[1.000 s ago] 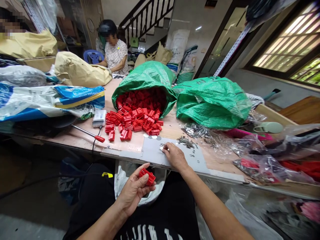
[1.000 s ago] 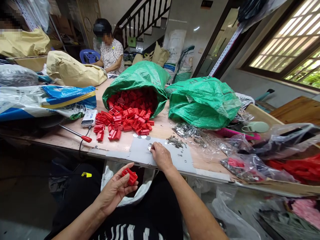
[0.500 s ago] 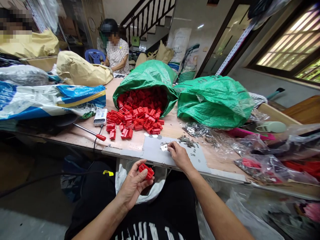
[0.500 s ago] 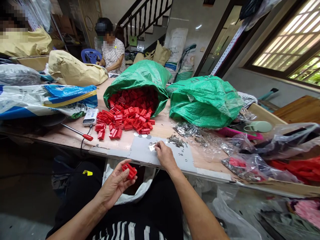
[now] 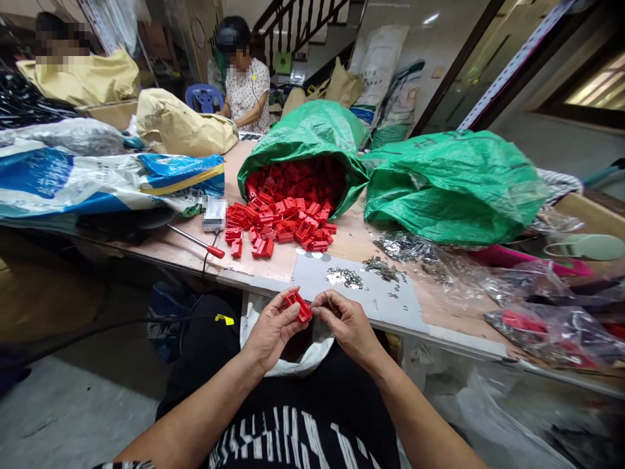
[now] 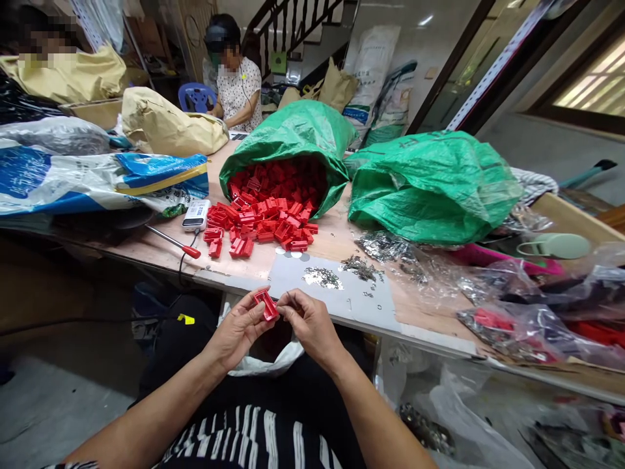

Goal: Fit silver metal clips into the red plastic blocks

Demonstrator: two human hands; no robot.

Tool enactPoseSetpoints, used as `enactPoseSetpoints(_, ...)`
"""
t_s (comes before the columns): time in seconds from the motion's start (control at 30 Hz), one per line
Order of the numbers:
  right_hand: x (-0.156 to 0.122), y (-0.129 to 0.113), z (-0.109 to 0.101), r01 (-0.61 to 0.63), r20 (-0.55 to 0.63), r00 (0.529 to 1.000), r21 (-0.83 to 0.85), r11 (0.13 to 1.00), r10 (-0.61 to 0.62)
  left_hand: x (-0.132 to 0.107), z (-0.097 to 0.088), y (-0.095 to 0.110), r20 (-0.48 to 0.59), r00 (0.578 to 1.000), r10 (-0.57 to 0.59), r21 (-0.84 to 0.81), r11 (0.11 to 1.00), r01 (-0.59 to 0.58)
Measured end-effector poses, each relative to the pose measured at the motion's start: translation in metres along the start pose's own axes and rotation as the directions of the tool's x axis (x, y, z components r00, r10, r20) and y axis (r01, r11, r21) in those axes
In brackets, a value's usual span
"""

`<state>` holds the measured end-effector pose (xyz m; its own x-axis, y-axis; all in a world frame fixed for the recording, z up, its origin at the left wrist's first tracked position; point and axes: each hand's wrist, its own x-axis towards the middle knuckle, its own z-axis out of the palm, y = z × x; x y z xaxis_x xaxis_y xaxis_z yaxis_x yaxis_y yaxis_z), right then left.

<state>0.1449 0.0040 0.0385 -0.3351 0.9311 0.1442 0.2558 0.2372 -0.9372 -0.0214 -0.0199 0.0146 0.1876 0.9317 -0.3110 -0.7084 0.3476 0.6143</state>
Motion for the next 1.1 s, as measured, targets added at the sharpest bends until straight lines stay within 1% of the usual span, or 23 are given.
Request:
enactPoseSetpoints(0.07, -0.002, 0.003, 0.002, 0.032, 0.01, 0.999, -0.039, 0.999, -0.032, 0.0, 0.001, 0.0, -0.003, 1.0, 0.0, 0.002, 1.0, 0.0)
enactPoseSetpoints(0.17, -0.003, 0.006, -0.001, 0.071, 0.042, 0.997, -0.083, 0.994, -0.067, -0.001, 0.001, 0.001, 0.003, 1.0, -0.006, 0.012, 1.0, 0.006)
enactPoseSetpoints(0.33, -0.007, 0.009, -0.01, 0.094, 0.16, 0.984, -0.088, 0.992, -0.08, -0.001, 0.004, 0.0, 0.031, 1.0, 0.004, 0.062, 0.998, -0.006)
enactPoseSetpoints(0.4, -0.009, 0.01, -0.012, 0.065, 0.189, 0.98, -0.052, 0.997, -0.054, -0.001, 0.005, 0.0, 0.037, 0.999, 0.012, 0.085, 0.996, -0.015)
enactPoseSetpoints(0.5, -0.012, 0.01, -0.012, -0.06, 0.193, 0.98, 0.078, 0.995, 0.044, -0.001, 0.007, -0.001, 0.045, 0.999, 0.02, 0.117, 0.993, -0.025)
enactPoseSetpoints(0.57, -0.013, 0.011, -0.014, -0.095, 0.171, 0.982, 0.111, 0.989, 0.075, 0.002, 0.007, -0.002, 0.055, 0.998, 0.033, 0.149, 0.988, -0.041)
enactPoseSetpoints(0.63, -0.013, 0.013, -0.017, -0.081, 0.13, 0.989, 0.053, 0.995, 0.073, 0.007, 0.004, -0.003, 0.072, 0.995, 0.067, 0.2, 0.977, -0.08)
enactPoseSetpoints(0.7, -0.012, 0.019, -0.02, -0.065, 0.094, 0.993, -0.037, 0.997, 0.068, 0.015, -0.001, -0.005, 0.09, 0.988, 0.123, 0.275, 0.951, -0.143)
enactPoseSetpoints(0.77, -0.01, 0.027, -0.024, -0.066, 0.084, 0.994, -0.113, 0.991, 0.076, 0.024, -0.006, -0.006, 0.114, 0.975, 0.189, 0.361, 0.907, -0.218)
enactPoseSetpoints(0.83, -0.007, 0.035, -0.026, -0.064, 0.07, 0.995, -0.178, 0.982, 0.078, 0.033, -0.011, -0.007, 0.143, 0.952, 0.27, 0.464, 0.832, -0.305)
enactPoseSetpoints(0.87, -0.005, 0.038, -0.026, -0.067, 0.056, 0.995, -0.208, 0.976, 0.08, 0.037, -0.013, -0.007, 0.161, 0.937, 0.311, 0.529, 0.774, -0.348)
enactPoseSetpoints(0.93, -0.001, 0.043, -0.026, -0.074, 0.021, 0.996, -0.261, 0.963, 0.082, 0.043, -0.016, -0.007, 0.21, 0.9, 0.382, 0.676, 0.609, -0.416)
enactPoseSetpoints(0.97, 0.0, 0.044, -0.025, -0.078, 0.001, 0.997, -0.285, 0.955, 0.081, 0.046, -0.016, -0.007, 0.232, 0.885, 0.402, 0.733, 0.525, -0.431)
enactPoseSetpoints(1.0, 0.002, 0.044, -0.025, -0.08, -0.015, 0.997, -0.307, 0.948, 0.079, 0.048, -0.016, -0.006, 0.25, 0.876, 0.412, 0.773, 0.46, -0.437)
enactPoseSetpoints(1.03, 0.004, 0.044, -0.024, -0.081, -0.027, 0.997, -0.329, 0.941, 0.076, 0.051, -0.016, -0.006, 0.262, 0.871, 0.414, 0.796, 0.418, -0.438)
enactPoseSetpoints(1.1, 0.008, 0.044, -0.024, -0.074, -0.036, 0.997, -0.374, 0.925, 0.065, 0.057, -0.016, -0.005, 0.271, 0.871, 0.41, 0.807, 0.396, -0.437)
